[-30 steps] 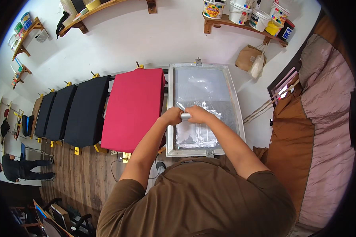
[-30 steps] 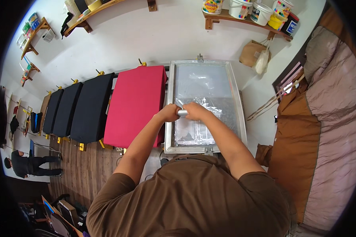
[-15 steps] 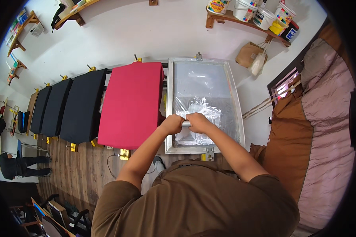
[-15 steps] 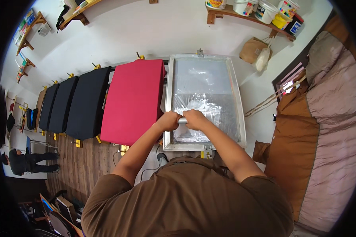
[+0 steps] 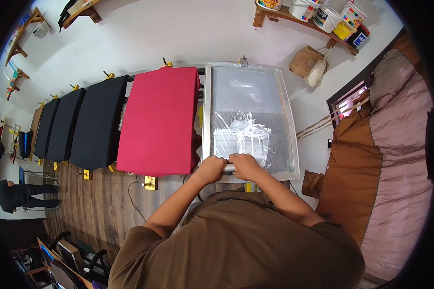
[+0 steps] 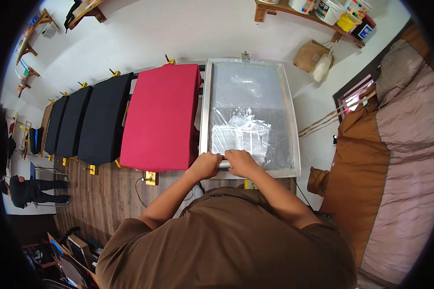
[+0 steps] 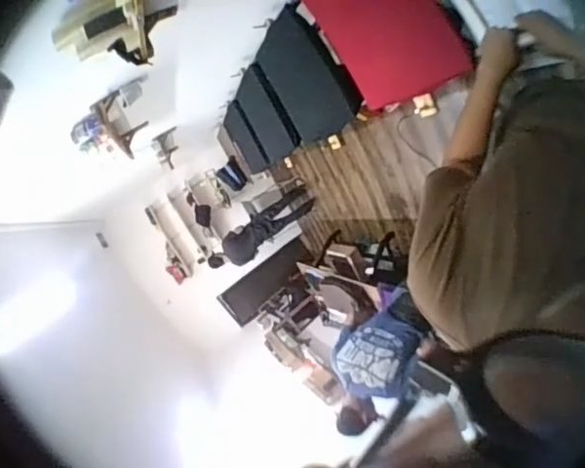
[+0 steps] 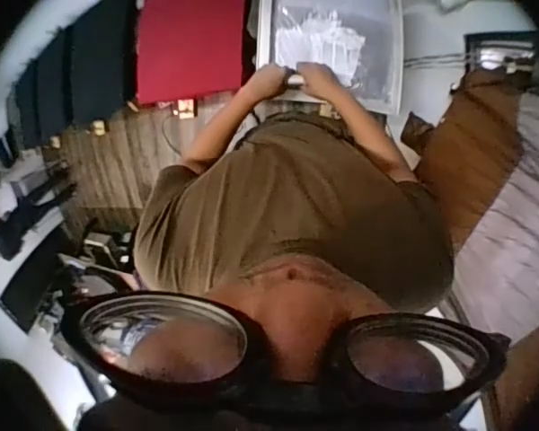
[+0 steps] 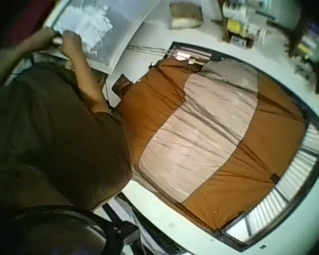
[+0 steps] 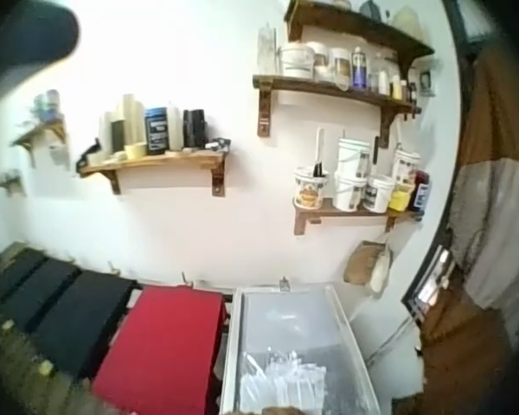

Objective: Adjusting and securing a screen frame on a manual screen printing machine.

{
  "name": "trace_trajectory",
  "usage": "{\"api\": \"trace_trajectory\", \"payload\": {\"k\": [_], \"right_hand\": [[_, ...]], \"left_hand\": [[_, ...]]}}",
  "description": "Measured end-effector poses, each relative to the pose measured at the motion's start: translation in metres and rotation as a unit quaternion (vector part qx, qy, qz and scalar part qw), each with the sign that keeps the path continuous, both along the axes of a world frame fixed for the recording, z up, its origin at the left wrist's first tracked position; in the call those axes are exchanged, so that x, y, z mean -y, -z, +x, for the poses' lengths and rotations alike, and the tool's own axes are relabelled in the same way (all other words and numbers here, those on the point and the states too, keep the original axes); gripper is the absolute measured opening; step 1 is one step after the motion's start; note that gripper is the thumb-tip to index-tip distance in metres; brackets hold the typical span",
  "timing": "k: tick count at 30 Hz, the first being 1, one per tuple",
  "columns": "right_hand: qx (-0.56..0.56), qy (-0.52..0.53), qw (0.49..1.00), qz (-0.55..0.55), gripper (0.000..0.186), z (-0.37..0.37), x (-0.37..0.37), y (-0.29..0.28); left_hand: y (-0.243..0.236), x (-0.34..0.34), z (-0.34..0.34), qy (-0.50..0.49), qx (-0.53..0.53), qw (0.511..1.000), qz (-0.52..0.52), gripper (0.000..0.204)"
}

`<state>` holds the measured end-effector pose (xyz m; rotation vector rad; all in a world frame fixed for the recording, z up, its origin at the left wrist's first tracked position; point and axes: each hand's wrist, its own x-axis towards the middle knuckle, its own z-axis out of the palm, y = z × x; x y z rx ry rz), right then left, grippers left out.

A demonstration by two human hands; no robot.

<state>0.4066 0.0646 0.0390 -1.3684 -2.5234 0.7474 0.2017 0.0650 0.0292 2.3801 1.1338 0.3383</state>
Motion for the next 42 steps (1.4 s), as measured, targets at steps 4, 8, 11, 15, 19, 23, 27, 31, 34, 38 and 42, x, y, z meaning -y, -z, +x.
{"api": "trace_trajectory", "payload": {"k": [4, 8, 11, 15, 19, 23, 27, 31, 34, 38, 42], "right_hand": [[0.015, -0.008, 1.0, -0.016, 0.029, 0.0, 0.012, 0.0], [0.004, -0.001, 1.0, 0.001, 0.033, 0.0, 0.019, 0.0], [0.006, 0.003, 1.0, 0.008, 0.038, 0.0, 0.036, 0.005], [-0.033, -0.002, 0.999, 0.024, 0.05, -0.001, 0.052, 0.001], [-0.042, -0.012, 0.999, 0.032, 0.057, 0.001, 0.058, 0.007], [-0.074, 0.016, 0.996, 0.055, 0.061, 0.003, 0.066, 0.013], [-0.065, 0.019, 0.994, 0.089, 0.06, 0.001, 0.071, 0.005], [-0.168, 0.177, 0.947, 0.211, 0.052, -0.004, 0.103, -0.017], [-0.165, 0.441, 0.852, 0.229, 0.045, 0.018, 0.138, 0.02], [-0.227, 0.629, 0.737, 0.103, 0.035, 0.019, 0.162, 0.047], [-0.325, 0.62, 0.714, -0.004, 0.035, 0.024, 0.17, 0.094]], "left_hand": [[-0.009, 0.014, 0.0, 0.006, -0.012, 1.0, -0.005, 0.013], [-0.008, 0.02, -0.001, -0.006, -0.012, 1.0, -0.009, 0.015], [0.004, 0.036, -0.002, 0.003, 0.003, 1.0, 0.018, 0.022], [0.012, 0.051, -0.006, 0.017, 0.006, 0.997, 0.072, 0.038], [0.012, 0.055, -0.009, 0.03, -0.007, 0.996, 0.089, 0.054], [-0.001, 0.051, -0.017, 0.071, -0.039, 0.995, 0.062, 0.062], [-0.024, 0.047, -0.048, 0.03, 0.064, 0.996, 0.055, 0.066], [-0.043, 0.056, -0.122, -0.096, 0.156, 0.973, 0.139, 0.045], [-0.031, 0.072, -0.182, -0.228, 0.077, 0.969, 0.044, 0.032], [0.022, 0.097, -0.255, -0.29, 0.07, 0.954, -0.04, 0.033], [0.015, 0.097, -0.252, -0.208, 0.034, 0.978, -0.008, 0.033]]}}
